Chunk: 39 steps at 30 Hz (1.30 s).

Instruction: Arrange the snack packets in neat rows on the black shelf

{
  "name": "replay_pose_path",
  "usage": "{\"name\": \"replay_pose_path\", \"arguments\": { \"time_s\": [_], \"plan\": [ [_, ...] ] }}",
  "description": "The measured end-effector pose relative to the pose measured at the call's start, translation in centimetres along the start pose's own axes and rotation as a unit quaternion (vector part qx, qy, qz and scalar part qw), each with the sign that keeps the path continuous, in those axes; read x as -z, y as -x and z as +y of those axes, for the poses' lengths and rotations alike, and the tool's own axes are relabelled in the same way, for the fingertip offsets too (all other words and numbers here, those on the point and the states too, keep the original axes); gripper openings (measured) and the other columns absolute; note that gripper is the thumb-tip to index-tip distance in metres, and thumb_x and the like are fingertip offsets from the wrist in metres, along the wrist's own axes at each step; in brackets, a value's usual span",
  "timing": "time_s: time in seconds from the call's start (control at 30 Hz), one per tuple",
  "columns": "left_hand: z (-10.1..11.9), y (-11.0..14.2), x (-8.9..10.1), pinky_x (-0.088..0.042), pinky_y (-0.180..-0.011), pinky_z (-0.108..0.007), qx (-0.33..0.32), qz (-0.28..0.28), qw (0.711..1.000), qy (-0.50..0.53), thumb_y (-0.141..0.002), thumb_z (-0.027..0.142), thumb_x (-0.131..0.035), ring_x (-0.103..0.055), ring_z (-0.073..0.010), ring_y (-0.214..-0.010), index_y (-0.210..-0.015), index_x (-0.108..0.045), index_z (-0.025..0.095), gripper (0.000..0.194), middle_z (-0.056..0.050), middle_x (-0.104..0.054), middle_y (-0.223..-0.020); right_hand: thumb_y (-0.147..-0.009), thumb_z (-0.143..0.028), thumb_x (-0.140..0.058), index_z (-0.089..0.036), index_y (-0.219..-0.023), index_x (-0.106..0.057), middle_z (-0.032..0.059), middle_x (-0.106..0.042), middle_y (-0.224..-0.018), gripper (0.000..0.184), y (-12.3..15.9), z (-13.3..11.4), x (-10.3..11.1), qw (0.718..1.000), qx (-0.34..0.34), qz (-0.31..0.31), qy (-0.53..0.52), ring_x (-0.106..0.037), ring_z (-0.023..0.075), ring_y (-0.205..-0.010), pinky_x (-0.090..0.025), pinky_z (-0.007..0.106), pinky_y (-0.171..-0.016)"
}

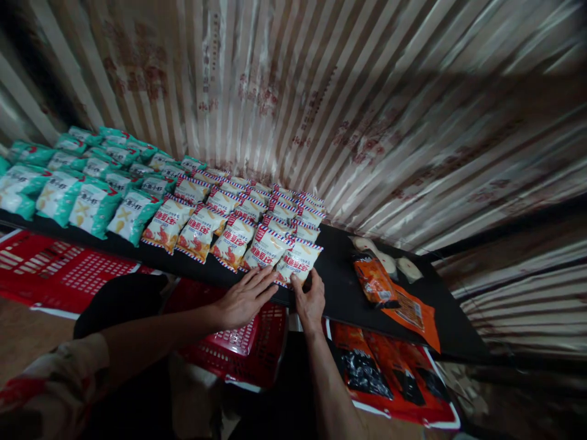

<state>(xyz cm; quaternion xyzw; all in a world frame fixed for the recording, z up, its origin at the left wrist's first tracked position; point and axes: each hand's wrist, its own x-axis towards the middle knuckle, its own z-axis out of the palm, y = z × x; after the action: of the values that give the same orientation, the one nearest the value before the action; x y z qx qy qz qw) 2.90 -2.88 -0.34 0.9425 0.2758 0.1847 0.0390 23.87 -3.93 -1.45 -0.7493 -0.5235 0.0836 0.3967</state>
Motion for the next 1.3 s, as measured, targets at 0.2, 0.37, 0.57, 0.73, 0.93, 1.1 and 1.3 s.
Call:
{"name": "replay_pose_path", "arguments": {
  "time_s": [0.2,0.37,0.57,0.73,0.93,1.1,1.3],
  "plan": [
    [0.4,-0.1,0.2,-0.024,-0.111,-0.049,0.003,-0.001,1.000,0.013,-0.084,0.012,-0.043,-0.004,-0.0259,-0.140,-0.133,-0.040,0.017,0.050,-0.010,-0.025,-0.149,-0.074,-0.063,-0.050,-0.013,-0.123,-0.050,0.0162,-0.057,-0.115,0.070,0.1,-0.4,0.0,1.000,0.004,0.017,-0.001,-0.051,0.0272,-0.103,-0.041,0.039,-0.088],
    [0.2,0.1,0.8,-0.020,-0.112,-0.049,0.013,0.008,1.000,0.017,-0.083,0.013,-0.044,0.000,-0.0268,-0.140,-0.135,-0.037,0.014,0.053,-0.013,-0.022,-0.150,-0.073,-0.064,-0.050,-0.011,-0.124,-0.049,0.0176,-0.056,-0.115,0.074,0.0,-0.5,0.0,1.000,-0.006,0.024,0.010,-0.051,0.0288,-0.103,-0.041,0.040,-0.087],
    [-0.4,-0.2,1.2,-0.013,-0.114,-0.049,0.069,0.035,0.997,-0.002,-0.087,0.024,-0.043,0.000,-0.0260,-0.140,-0.139,-0.030,0.013,0.055,-0.012,-0.016,-0.152,-0.074,-0.063,-0.049,-0.011,-0.132,-0.041,0.0176,-0.054,-0.121,0.078,0.1,-0.8,-0.1,0.999,-0.004,0.029,0.027,-0.048,0.0308,-0.110,-0.038,0.041,-0.090],
    [-0.9,-0.8,0.4,-0.010,-0.114,-0.047,0.069,0.051,0.996,-0.028,-0.088,0.029,-0.041,-0.001,-0.0252,-0.140,-0.140,-0.028,0.011,0.056,-0.011,-0.016,-0.152,-0.077,-0.062,-0.047,-0.013,-0.144,-0.015,0.0168,-0.046,-0.134,0.089,0.3,-1.3,-0.2,0.999,0.007,0.027,0.038,-0.043,0.0308,-0.119,-0.037,0.043,-0.094],
    [-0.9,-1.1,-0.3,-0.005,-0.115,-0.045,0.070,0.058,0.994,-0.066,-0.089,0.031,-0.039,-0.002,-0.0246,-0.141,-0.140,-0.026,0.009,0.058,-0.011,-0.016,-0.152,-0.080,-0.062,-0.038,-0.013,-0.143,-0.022,0.0171,-0.036,-0.142,0.081,0.2,-0.7,-0.6,0.997,0.021,0.009,0.070,-0.035,0.0315,-0.128,-0.033,0.046,-0.100],
    [-1.0,-1.0,-0.7,-0.004,-0.115,-0.045,0.083,0.060,0.991,-0.082,-0.090,0.031,-0.038,-0.004,-0.0247,-0.140,-0.140,-0.027,0.008,0.057,-0.010,-0.018,-0.151,-0.083,-0.061,-0.034,-0.013,-0.143,-0.022,0.0169,-0.038,-0.140,0.078,0.2,-1.1,-0.4,0.997,0.031,0.000,0.071,-0.036,0.0304,-0.127,-0.034,0.045,-0.100],
    [-0.7,-1.0,-0.1,-0.003,-0.114,-0.046,0.071,0.078,0.990,-0.092,-0.092,0.032,-0.034,-0.005,-0.0228,-0.141,-0.141,-0.027,0.013,0.053,-0.007,-0.019,-0.152,-0.081,-0.063,-0.035,-0.013,-0.143,-0.020,0.0178,-0.037,-0.141,0.082,0.3,-1.4,-0.3,0.997,0.004,-0.005,0.075,-0.035,0.0324,-0.128,-0.033,0.048,-0.100]
  ]
}}
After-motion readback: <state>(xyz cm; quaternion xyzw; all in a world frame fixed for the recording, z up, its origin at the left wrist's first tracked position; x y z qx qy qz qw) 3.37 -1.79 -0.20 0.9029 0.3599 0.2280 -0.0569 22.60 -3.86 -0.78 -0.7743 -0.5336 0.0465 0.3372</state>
